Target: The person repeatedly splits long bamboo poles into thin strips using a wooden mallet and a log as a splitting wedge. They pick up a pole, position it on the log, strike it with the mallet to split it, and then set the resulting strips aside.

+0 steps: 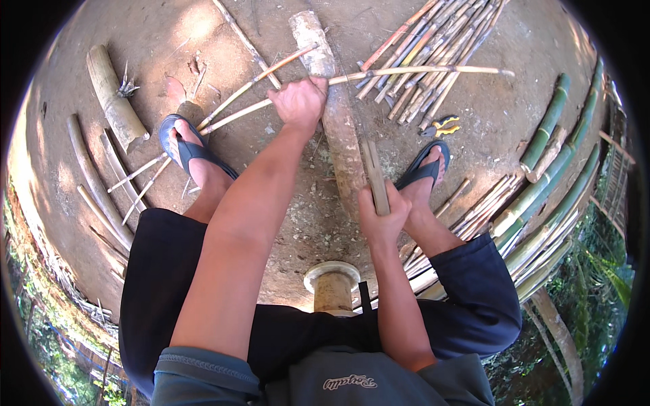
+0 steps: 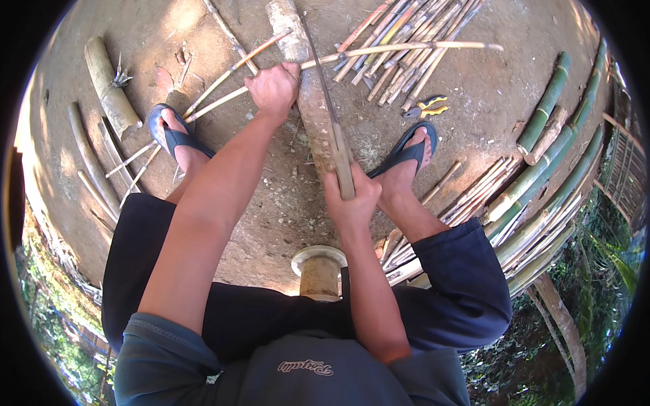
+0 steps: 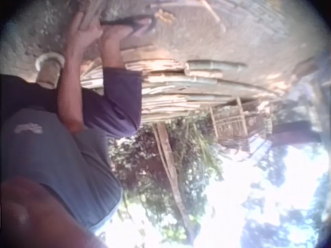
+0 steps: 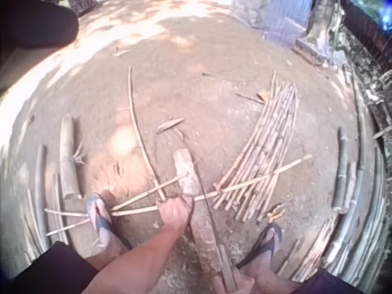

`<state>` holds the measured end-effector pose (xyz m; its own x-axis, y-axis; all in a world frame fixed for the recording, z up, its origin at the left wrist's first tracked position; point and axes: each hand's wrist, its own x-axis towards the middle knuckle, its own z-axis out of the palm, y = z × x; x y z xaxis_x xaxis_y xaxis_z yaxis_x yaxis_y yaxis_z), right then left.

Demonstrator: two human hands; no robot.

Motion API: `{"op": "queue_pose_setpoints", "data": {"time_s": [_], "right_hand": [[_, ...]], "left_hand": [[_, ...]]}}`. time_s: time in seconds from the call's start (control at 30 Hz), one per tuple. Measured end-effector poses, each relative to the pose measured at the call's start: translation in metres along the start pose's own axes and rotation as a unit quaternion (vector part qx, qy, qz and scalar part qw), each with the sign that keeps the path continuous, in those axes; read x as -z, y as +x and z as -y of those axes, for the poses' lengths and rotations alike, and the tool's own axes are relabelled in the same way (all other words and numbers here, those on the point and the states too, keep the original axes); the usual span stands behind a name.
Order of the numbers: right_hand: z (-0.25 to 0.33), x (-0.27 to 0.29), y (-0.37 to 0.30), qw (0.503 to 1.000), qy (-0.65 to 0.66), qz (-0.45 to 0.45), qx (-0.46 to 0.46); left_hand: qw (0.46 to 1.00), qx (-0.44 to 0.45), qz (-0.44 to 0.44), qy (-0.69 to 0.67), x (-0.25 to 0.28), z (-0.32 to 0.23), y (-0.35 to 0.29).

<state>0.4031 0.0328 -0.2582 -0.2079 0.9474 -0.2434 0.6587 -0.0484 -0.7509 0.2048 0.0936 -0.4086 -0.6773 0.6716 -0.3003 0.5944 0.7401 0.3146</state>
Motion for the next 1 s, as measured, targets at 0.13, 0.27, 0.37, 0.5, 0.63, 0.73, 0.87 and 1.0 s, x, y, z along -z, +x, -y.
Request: {"op": "queue_pose_setpoints", "data": {"time_s": [0.13,0.27,0.37,0.5,0.63,0.73,0.87,1.0], "right_hand": [[-0.01,-0.01,0.006,1.0,-0.016,0.005,-0.014],[-0.015,0.0,-0.012,1.0,0.008,0.007,0.016],[-0.017,-0.004,-0.005,1.0,0.013,0.0,-0.019],[-0.02,0.003,-0.018,1.0,0.008,-0.008,0.001],[-0.012,0.012,-0.015,1.0,-0.006,0.0,0.013],[-0.009,0.006,-0.005,1.0,-0.001,0.001,-0.008],[0.001,0.016,-0.013,1.0,-0.001,-0.007,0.009],[-0.01,0.004,0.012,1.0,0.006,0.002,-0.025]], "left_hand": [[1.0,0.002,0.008,0.001,0.002,0.0,0.0],[1.0,-0.009,-0.017,0.003,-0.003,0.003,0.0],[1.0,0.004,0.027,-0.001,0.0,-0.003,0.004],[1.0,-0.006,-0.015,0.009,-0.009,0.008,0.005],[1.0,0.0,-0.02,0.008,-0.007,0.003,0.005],[1.0,0.003,0.003,0.006,0.001,0.0,0.006],[1.0,0.004,-0.015,0.011,0.0,0.002,0.009],[1.0,0.011,0.015,0.013,0.001,-0.003,0.007]]}}
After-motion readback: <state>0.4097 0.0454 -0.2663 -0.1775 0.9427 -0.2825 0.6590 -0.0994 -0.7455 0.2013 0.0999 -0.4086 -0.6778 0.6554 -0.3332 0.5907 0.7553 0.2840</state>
